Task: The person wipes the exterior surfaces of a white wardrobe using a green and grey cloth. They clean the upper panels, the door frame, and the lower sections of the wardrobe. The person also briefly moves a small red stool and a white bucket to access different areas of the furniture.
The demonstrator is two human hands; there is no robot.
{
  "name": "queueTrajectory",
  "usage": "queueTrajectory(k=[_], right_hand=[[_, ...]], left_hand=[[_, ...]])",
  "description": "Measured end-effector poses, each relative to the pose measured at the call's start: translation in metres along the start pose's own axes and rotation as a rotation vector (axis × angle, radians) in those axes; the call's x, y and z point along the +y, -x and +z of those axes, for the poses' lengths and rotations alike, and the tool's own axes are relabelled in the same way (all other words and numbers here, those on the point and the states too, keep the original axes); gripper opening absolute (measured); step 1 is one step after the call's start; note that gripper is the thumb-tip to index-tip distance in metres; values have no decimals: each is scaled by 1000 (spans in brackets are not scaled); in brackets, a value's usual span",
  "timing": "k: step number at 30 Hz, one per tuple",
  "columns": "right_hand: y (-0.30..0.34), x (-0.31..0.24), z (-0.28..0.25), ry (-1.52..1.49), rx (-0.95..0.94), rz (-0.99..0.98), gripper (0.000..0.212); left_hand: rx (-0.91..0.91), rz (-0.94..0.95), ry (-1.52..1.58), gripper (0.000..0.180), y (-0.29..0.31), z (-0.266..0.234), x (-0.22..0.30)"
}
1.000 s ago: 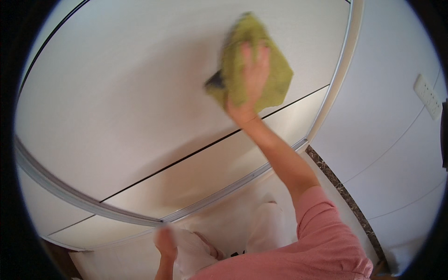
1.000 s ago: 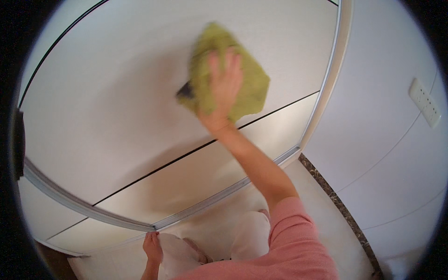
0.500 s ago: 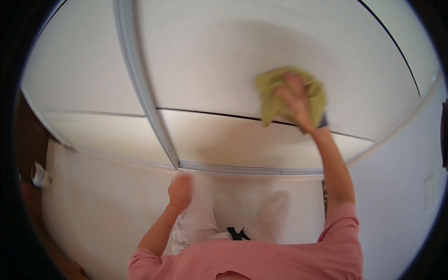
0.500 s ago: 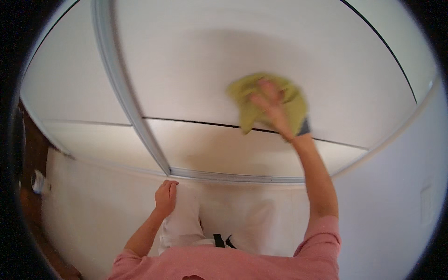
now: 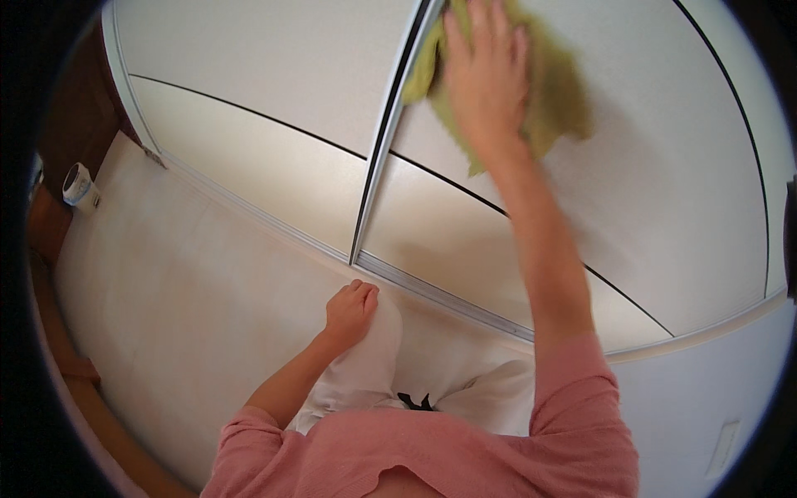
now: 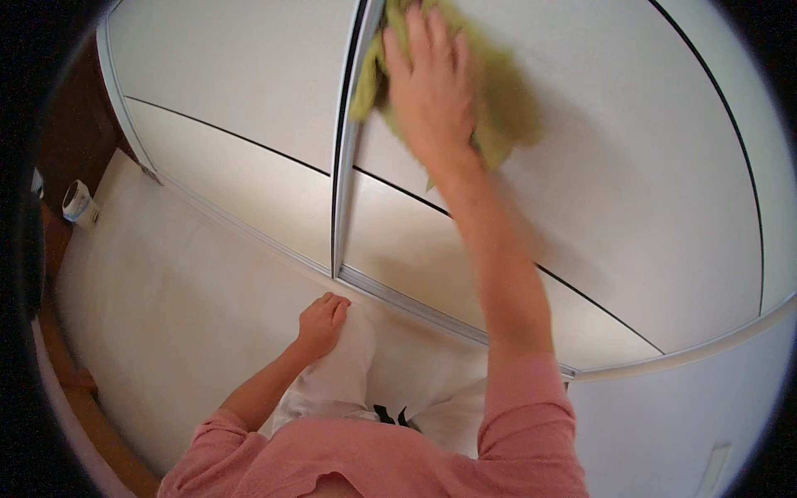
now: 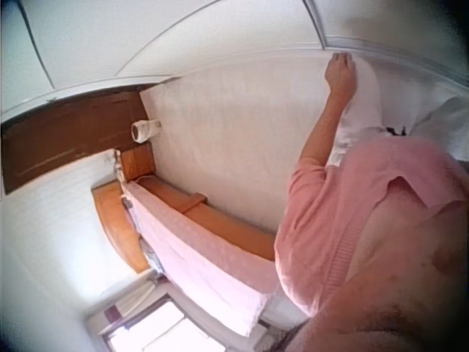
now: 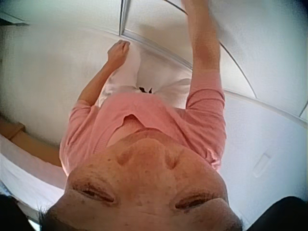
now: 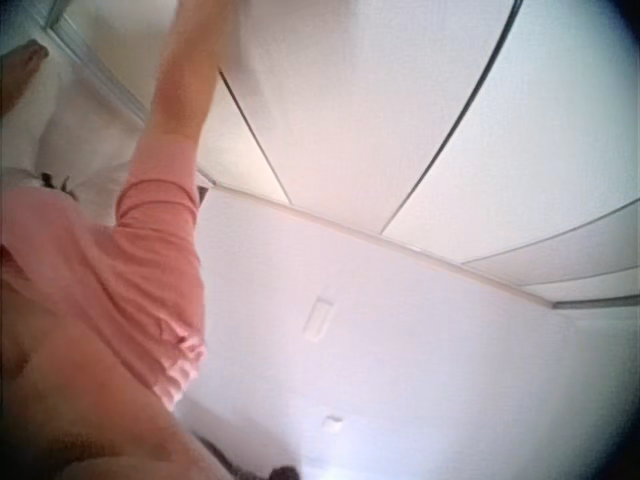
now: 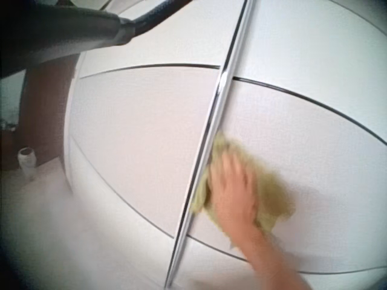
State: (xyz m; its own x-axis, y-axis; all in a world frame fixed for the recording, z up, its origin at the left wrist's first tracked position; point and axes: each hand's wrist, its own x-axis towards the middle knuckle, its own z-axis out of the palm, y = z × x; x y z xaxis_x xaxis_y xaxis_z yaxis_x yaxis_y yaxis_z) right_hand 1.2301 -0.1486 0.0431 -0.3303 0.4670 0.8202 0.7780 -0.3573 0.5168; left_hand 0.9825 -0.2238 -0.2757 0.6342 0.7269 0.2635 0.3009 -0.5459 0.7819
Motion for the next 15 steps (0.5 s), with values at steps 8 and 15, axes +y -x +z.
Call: queueTrajectory(k=[8, 15], right_hand=[[167, -87, 2, -894, -687, 262, 34], [149, -3, -89, -1065, -1074, 599, 31]], left_hand=[[1, -59, -16, 22, 7, -10, -7], [54, -61, -16, 23, 9, -22, -18]])
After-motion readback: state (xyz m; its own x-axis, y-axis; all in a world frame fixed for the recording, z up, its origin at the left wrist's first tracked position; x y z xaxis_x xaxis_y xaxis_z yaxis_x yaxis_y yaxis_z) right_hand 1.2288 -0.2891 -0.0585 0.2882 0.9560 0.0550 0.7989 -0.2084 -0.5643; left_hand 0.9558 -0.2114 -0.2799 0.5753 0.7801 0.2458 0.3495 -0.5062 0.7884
